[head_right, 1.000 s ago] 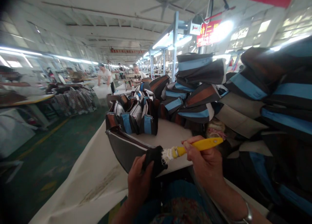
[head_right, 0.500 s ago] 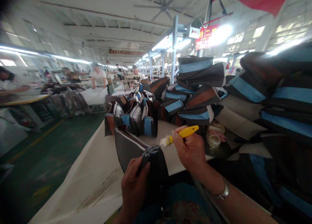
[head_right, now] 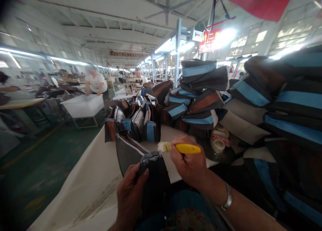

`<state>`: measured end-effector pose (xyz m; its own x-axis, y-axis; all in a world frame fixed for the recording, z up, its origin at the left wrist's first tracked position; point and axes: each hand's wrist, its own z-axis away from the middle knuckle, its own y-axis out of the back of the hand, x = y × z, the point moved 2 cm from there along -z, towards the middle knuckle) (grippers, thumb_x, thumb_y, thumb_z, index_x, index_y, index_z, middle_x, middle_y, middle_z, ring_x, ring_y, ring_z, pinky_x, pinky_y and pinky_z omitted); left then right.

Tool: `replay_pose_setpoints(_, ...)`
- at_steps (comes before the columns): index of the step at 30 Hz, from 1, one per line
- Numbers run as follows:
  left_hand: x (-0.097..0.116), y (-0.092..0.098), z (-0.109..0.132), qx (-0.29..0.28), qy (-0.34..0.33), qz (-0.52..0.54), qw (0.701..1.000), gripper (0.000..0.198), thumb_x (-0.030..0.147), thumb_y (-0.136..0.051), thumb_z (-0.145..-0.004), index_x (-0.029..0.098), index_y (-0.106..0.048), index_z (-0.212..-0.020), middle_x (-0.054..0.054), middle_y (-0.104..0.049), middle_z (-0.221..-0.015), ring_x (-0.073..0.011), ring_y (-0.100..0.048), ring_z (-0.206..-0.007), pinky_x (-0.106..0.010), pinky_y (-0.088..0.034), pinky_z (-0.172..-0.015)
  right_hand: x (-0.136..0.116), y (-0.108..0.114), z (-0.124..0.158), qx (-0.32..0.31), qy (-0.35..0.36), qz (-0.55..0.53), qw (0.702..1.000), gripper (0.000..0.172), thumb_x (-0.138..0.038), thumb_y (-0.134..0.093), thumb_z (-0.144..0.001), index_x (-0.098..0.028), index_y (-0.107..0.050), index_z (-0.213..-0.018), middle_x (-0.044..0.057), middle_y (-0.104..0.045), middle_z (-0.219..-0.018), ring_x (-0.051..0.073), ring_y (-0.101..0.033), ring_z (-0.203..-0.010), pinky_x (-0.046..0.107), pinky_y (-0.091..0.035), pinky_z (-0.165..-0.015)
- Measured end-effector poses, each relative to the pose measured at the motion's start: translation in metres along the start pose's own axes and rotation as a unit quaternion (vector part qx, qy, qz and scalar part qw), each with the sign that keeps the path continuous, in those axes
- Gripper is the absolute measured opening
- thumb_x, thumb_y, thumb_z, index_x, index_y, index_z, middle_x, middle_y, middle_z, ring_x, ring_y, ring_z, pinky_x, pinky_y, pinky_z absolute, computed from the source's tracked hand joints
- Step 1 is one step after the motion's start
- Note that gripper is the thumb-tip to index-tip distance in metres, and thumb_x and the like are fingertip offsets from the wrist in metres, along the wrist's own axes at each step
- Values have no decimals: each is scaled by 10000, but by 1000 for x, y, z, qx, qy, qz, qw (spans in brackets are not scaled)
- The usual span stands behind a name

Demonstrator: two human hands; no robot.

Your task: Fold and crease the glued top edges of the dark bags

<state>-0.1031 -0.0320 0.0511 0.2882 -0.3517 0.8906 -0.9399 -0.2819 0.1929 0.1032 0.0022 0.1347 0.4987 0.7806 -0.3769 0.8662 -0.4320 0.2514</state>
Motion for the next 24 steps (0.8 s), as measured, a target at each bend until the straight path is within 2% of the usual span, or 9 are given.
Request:
replay_pose_setpoints(2,2,1,-1,-2,11,21,1000,209,350,-644,-903,235,-708,-1064,-7,-631,-927,-180,-604,-874,-248,-469,-776,-7,-1,3,-49,102,-32,993,113,-122,-555,-891,-195,-581,-975,29,-665,-811,174,-655,-806,364,-576,-855)
replay_pose_setpoints(4,5,3,-3,-8,22,37,999,195,360,-647,-904,235,-710,-1039,-3,-617,-912,-175,-595,-861,-236,-468,-749,-10,-3,7,-112,198,-18,974,152,-97,-563,-873,-190,-561,-993,18,-651,-776,155,-613,-714,393,-583,-872)
replay_pose_setpoints(6,10,5,-5,-18,26,41,999,183,363,-637,-916,241,-706,-1033,4,-608,-905,-167,-590,-851,-228,-465,-746,-8,0,10,-156,248,30,956,145,-85,-565,-865,-187,-555,-967,10,-628,-735,141,-564,-644,409,-591,-865)
replay_pose_setpoints(9,14,8,-7,-28,17,28,999,164,353,-635,-923,242,-700,-1024,10,-605,-900,-158,-594,-836,-226,-459,-753,-4,7,12,-171,268,58,946,164,-69,-575,-861,-167,-558,-991,30,-639,-756,146,-568,-677,439,-584,-896)
replay_pose_setpoints(12,14,7,-6,-32,-3,19,999,140,332,-626,-925,221,-696,-973,5,-595,-867,-160,-594,-810,-233,-466,-736,-10,7,13,-177,290,20,940,236,-63,-617,-849,-129,-554,-1067,56,-654,-805,150,-574,-723,445,-571,-929)
replay_pose_setpoints(14,13,4,-5,-25,-25,6,999,125,309,-617,-926,214,-693,-956,1,-595,-857,-161,-594,-795,-237,-476,-725,-15,3,13,-191,304,7,933,205,-70,-614,-859,-126,-555,-1047,50,-642,-791,144,-554,-710,435,-573,-923)
replay_pose_setpoints(17,13,-1,-3,-13,-63,-31,997,107,271,-620,-921,221,-701,-969,-1,-612,-867,-156,-608,-786,-233,-484,-697,-18,1,9,-180,290,17,940,125,-66,-576,-873,-140,-556,-972,32,-616,-746,137,-527,-673,442,-579,-910)
replay_pose_setpoints(20,14,-5,-2,0,-106,-63,992,103,234,-614,-927,224,-701,-981,-2,-619,-866,-147,-617,-772,-226,-494,-676,-21,4,7,-158,265,5,951,151,-46,-572,-854,-137,-561,-974,26,-613,-732,133,-539,-664,435,-581,-910)
replay_pose_setpoints(24,12,-7,-3,10,-200,-129,971,177,150,-552,-954,182,-669,-1083,-28,-614,-871,-140,-618,-746,-222,-514,-667,-23,4,11,-210,286,-5,935,140,-59,-557,-864,-144,-557,-975,14,-595,-707,131,-530,-635,421,-577,-931)
